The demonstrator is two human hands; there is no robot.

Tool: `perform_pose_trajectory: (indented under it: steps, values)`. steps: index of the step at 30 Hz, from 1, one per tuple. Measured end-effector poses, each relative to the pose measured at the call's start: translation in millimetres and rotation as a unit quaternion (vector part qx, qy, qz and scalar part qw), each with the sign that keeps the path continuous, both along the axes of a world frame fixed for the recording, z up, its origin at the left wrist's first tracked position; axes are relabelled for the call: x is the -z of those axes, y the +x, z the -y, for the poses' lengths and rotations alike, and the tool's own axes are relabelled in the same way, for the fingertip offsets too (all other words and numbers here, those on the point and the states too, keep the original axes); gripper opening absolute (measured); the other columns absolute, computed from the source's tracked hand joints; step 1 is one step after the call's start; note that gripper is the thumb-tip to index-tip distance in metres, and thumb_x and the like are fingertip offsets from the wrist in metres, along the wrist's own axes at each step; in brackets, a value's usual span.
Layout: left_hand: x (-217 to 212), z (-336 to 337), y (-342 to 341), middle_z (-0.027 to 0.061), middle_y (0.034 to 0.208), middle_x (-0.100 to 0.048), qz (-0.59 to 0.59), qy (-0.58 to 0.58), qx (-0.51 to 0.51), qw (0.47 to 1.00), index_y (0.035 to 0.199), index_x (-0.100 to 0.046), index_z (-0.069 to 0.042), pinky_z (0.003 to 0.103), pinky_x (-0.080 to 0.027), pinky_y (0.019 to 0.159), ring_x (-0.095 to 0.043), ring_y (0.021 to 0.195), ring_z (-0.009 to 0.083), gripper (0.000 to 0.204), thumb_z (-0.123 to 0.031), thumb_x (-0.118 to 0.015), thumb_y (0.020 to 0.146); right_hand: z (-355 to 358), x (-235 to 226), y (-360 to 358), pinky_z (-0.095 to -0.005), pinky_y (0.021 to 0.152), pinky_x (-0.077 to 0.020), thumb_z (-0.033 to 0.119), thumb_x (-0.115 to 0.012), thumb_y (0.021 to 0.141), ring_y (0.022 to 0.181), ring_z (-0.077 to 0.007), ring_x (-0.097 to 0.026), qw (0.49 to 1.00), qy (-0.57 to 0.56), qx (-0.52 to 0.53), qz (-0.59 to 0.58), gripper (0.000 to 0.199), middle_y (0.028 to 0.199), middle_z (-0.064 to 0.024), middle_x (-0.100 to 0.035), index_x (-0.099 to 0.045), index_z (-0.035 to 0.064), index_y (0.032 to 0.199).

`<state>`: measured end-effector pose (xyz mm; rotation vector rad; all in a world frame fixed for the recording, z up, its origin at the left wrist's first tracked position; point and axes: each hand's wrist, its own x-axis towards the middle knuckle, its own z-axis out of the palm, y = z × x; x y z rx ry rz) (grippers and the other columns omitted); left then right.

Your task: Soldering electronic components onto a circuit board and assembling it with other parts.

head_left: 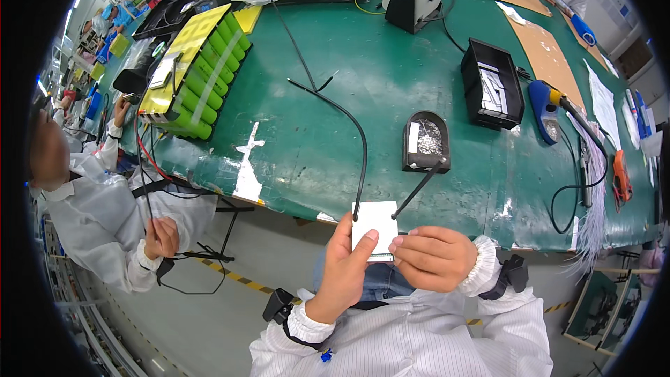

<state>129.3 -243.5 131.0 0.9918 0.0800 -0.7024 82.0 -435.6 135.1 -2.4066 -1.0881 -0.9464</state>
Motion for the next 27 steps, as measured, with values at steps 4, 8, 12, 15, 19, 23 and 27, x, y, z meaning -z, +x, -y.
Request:
perform_pose_trajectory:
  steps: [4, 8, 12, 15, 19, 23, 27]
  values:
    - [-2, 2, 2, 0.0072, 0.117, -0.063, 0.026, -0.019, 0.012, 0.999, 0.138, -0.041, -0.003, 0.031, -0.055, 0.087, -0.064, 0.104, 0.0135, 0.039, -0.007, -0.051, 0.101, -1, 0, 0, -0.0361, 0.08, -0.0577, 0.006, -0.066, 0.08, 0.097, -0.0256, -0.069, 1.0, -0.001, 0.003, -0.01, 0.01, 0.099, -0.0142, -0.071, -0.065, -0.0002, 0.087]
    - [6, 1, 5, 0.0064, 0.122, -0.059, 0.046, -0.005, -0.002, 0.999, 0.137, -0.041, -0.002, 0.028, -0.052, 0.089, -0.06, 0.106, 0.011, 0.038, -0.007, -0.051, 0.101, -1, 1, 3, -0.0365, 0.079, -0.0579, 0.006, -0.066, 0.079, 0.097, -0.0261, -0.069, 1.0, -0.004, 0.002, -0.019, 0.01, 0.1, -0.0148, -0.071, -0.065, -0.0003, 0.087]
    - [3, -5, 7, 0.0059, 0.123, -0.059, 0.056, -0.003, -0.002, 0.998, 0.137, -0.042, -0.001, 0.027, -0.049, 0.091, -0.058, 0.107, 0.0094, 0.038, -0.007, -0.053, 0.101, -6, -1, 7, -0.0363, 0.08, -0.0575, 0.007, -0.067, 0.078, 0.097, -0.0262, -0.069, 1.0, 0.004, 0.008, -0.027, 0.012, 0.102, -0.0142, -0.071, -0.067, -0.0001, 0.088]
    - [10, -8, 0, 0.0046, 0.123, -0.058, 0.064, 0.02, -0.036, 0.997, 0.14, -0.042, -0.002, 0.027, -0.05, 0.09, -0.058, 0.107, 0.009, 0.043, -0.008, -0.057, 0.1, -8, -7, 4, -0.0368, 0.081, -0.0564, 0.008, -0.068, 0.077, 0.098, -0.0262, -0.069, 0.998, 0.002, 0.013, -0.06, 0.014, 0.102, -0.0129, -0.071, -0.069, 0.0012, 0.089]
    - [32, 0, 3, 0.0039, 0.125, -0.056, 0.094, -0.012, -0.021, 0.995, 0.146, -0.037, -0.002, 0.027, -0.049, 0.093, -0.056, 0.11, 0.0095, 0.051, -0.01, -0.058, 0.1, -6, -5, 1, -0.0381, 0.079, -0.0541, 0.008, -0.069, 0.074, 0.096, -0.0256, -0.068, 0.995, -0.004, 0.065, -0.075, 0.017, 0.102, -0.0106, -0.072, -0.071, 0.0044, 0.09]
    - [21, -8, 3, 0.0049, 0.127, -0.056, 0.055, -0.053, -0.002, 0.997, 0.147, -0.035, -0.002, 0.028, -0.05, 0.094, -0.055, 0.113, 0.0091, 0.049, -0.012, -0.054, 0.103, -15, 1, 1, -0.0389, 0.076, -0.0531, 0.008, -0.073, 0.072, 0.093, -0.0257, -0.068, 0.996, 0.022, 0.053, -0.074, 0.015, 0.1, -0.0089, -0.072, -0.07, 0.0054, 0.087]
    - [21, -11, 4, 0.008, 0.127, -0.057, 0.051, -0.071, -0.001, 0.996, 0.149, -0.031, -0.003, 0.032, -0.054, 0.089, -0.06, 0.11, 0.0138, 0.051, -0.012, -0.052, 0.103, -15, -4, 1, -0.0396, 0.077, -0.0526, 0.001, -0.072, 0.071, 0.091, -0.0277, -0.067, 0.983, 0.118, 0.068, -0.122, 0.017, 0.094, -0.0072, -0.071, -0.068, 0.0054, 0.087]
